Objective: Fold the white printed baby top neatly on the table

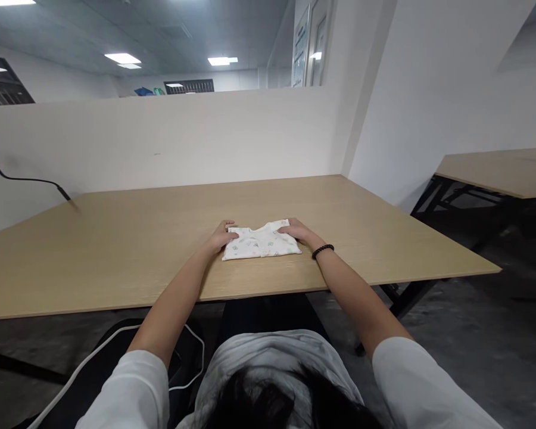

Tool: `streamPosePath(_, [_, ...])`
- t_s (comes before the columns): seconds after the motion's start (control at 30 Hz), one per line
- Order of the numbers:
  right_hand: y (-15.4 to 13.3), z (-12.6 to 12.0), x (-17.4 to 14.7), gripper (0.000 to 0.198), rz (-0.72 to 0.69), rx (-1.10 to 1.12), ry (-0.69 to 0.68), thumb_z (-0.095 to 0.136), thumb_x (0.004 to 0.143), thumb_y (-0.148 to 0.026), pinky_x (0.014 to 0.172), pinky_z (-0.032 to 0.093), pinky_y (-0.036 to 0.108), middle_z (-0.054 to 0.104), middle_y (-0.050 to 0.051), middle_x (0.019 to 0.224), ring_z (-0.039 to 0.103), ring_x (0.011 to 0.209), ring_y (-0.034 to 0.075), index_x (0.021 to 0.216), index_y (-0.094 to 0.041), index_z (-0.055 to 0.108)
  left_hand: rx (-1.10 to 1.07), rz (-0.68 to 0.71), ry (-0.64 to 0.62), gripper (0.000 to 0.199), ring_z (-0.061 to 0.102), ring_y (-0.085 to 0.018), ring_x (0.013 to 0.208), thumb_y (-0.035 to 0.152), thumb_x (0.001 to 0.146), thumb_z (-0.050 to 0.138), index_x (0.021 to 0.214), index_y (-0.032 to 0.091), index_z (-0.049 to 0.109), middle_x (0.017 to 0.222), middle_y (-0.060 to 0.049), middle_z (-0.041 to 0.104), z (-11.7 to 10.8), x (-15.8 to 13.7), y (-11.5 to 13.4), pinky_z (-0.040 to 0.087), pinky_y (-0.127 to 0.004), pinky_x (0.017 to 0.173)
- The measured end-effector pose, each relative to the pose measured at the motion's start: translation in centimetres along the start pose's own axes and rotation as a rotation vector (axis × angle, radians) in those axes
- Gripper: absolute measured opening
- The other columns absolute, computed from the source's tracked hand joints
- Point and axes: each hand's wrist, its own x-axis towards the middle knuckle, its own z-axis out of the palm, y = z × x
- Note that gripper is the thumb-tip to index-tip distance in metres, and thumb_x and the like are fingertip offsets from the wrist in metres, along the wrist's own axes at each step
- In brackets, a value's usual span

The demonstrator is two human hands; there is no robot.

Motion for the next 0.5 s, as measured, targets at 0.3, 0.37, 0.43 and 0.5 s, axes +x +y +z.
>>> streamPosePath(0.3, [0.5, 0.1, 0.3, 0.039, -0.223, -0.298, 0.140, 0.068, 0.065, -0.017, 0.081, 0.050, 0.030, 0.070, 0.007, 0.106, 0.064, 0.092, 0.021, 0.103, -0.016, 0.067, 0.209, 0.126, 0.135, 0.072, 0.062, -0.021, 0.090, 0.008, 0.063, 0.066, 0.130, 0.020, 0.043, 0.111, -0.009, 0.057, 0.4, 0.4, -0.1, 0.052, -0.034, 0.078])
streamPosePath(0.37, [0.5, 0.3, 0.4, 0.044, -0.332, -0.384, 0.183, 0.068, 0.064, -0.016, 0.089, 0.048, 0.033, 0.067, 0.008, 0.112, 0.062, 0.100, 0.021, 0.108, -0.016, 0.065, 0.284, 0.202, 0.174, 0.073, 0.057, -0.026, 0.108, 0.005, 0.059, 0.065, 0.128, 0.020, 0.047, 0.121, -0.011, 0.053, 0.4, 0.1, 0.1, 0.049, -0.039, 0.093])
streamPosePath(0.43, [0.6, 0.4, 0.4, 0.045, -0.418, -0.445, 0.188, 0.068, 0.064, -0.016, 0.094, 0.046, 0.034, 0.066, 0.009, 0.113, 0.060, 0.104, 0.021, 0.108, -0.016, 0.064, 0.419, 0.321, 0.179, 0.068, 0.050, -0.029, 0.120, 0.004, 0.058, 0.063, 0.123, 0.020, 0.053, 0.126, -0.011, 0.050, 0.4, -0.3, 0.1, 0.042, -0.041, 0.105])
streamPosePath(0.5, [0.7, 0.4, 0.4, 0.039, -0.453, -0.497, 0.188, 0.068, 0.065, -0.016, 0.094, 0.045, 0.035, 0.066, 0.009, 0.111, 0.059, 0.104, 0.022, 0.104, -0.016, 0.065, 0.540, 0.419, 0.149, 0.062, 0.049, -0.029, 0.122, 0.005, 0.060, 0.062, 0.119, 0.020, 0.057, 0.124, -0.010, 0.051, 0.5, -0.6, 0.1, 0.038, -0.042, 0.109])
